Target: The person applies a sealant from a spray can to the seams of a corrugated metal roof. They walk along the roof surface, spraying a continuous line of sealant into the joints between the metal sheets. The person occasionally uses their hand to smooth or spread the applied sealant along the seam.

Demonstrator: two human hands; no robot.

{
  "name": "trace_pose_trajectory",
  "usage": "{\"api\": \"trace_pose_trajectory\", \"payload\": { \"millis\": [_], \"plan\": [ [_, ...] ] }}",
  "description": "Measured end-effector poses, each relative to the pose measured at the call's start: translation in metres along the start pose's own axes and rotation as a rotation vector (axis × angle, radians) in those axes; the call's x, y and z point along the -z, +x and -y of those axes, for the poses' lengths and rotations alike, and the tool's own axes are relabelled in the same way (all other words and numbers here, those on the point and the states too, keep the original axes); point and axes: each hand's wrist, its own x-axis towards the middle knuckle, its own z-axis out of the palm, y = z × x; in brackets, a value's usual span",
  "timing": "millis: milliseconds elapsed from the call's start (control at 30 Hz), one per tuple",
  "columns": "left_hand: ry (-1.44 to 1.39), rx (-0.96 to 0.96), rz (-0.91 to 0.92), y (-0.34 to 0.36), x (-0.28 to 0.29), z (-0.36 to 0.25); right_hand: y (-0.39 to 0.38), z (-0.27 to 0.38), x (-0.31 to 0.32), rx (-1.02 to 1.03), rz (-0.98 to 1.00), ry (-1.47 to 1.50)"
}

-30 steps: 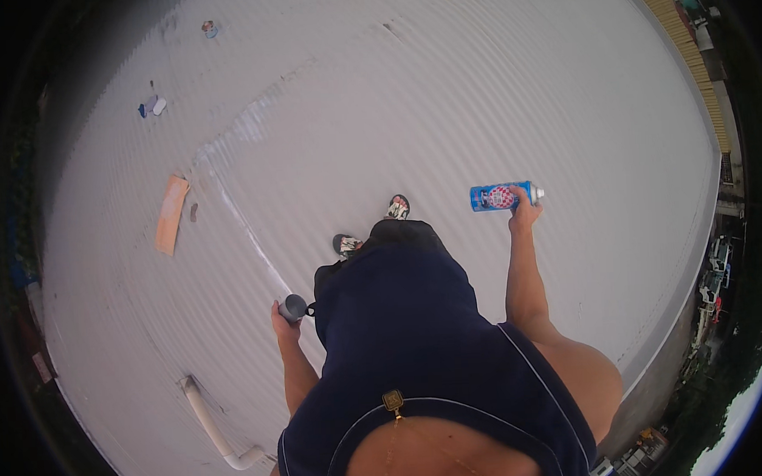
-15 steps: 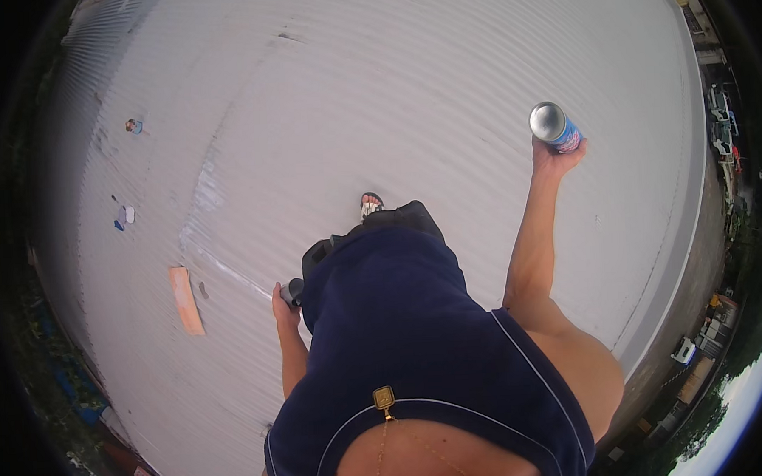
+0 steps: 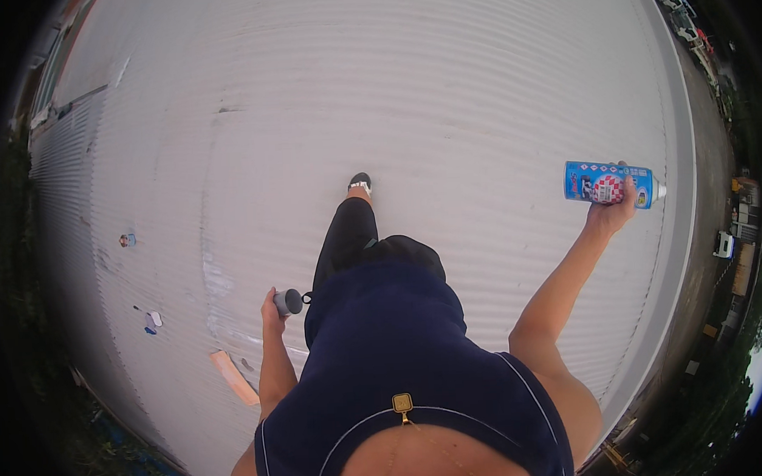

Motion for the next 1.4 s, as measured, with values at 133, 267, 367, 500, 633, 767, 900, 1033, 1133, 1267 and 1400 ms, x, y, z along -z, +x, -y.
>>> {"api": "trace_pose_trajectory", "payload": {
  "millis": [133,267,367,500,633,767,900,1033,1133,1267,1400],
  "plan": [
    [0.174,-0.003,-0.014,0.024,-0.052,-0.067,0.023,0.021,-0.008,0.062,-0.252,0.448],
    [0.250,-0.028,0.005,0.055,-0.133,-0.127,0.014,-0.037,-0.077,-0.152,-0.154,0.239],
    [0.235,-0.115,0.074,0.052,-0.213,-0.184,0.052,-0.052,-0.120,-0.238,-0.065,0.083],
    [0.219,-0.360,0.207,0.041,-0.310,-0.251,0.156,-0.005,-0.148,-0.024,-0.140,0.231],
    [0.289,-0.372,0.203,0.029,-0.376,-0.297,0.185,-0.020,-0.195,0.086,-0.175,0.301],
    [0.367,-0.325,0.152,0.058,-0.388,-0.305,0.161,-0.089,-0.236,-0.210,0.195,0.134],
    [0.388,-0.271,0.020,0.046,-0.382,-0.303,0.243,-0.074,-0.245,-0.042,0.023,0.216],
    [0.268,-0.169,-0.111,0.066,-0.363,-0.277,0.291,-0.109,-0.293,-0.038,-0.109,0.381],
    [0.130,-0.095,-0.188,0.067,-0.375,-0.267,0.273,-0.179,-0.350,-0.327,0.281,0.215],
    [-0.021,-0.118,-0.260,0.024,-0.424,-0.267,0.356,-0.183,-0.403,-0.303,0.370,0.195],
    [-0.181,-0.210,-0.289,0.007,-0.463,-0.258,0.418,-0.181,-0.455,-0.245,0.196,0.406]
  ]
}}
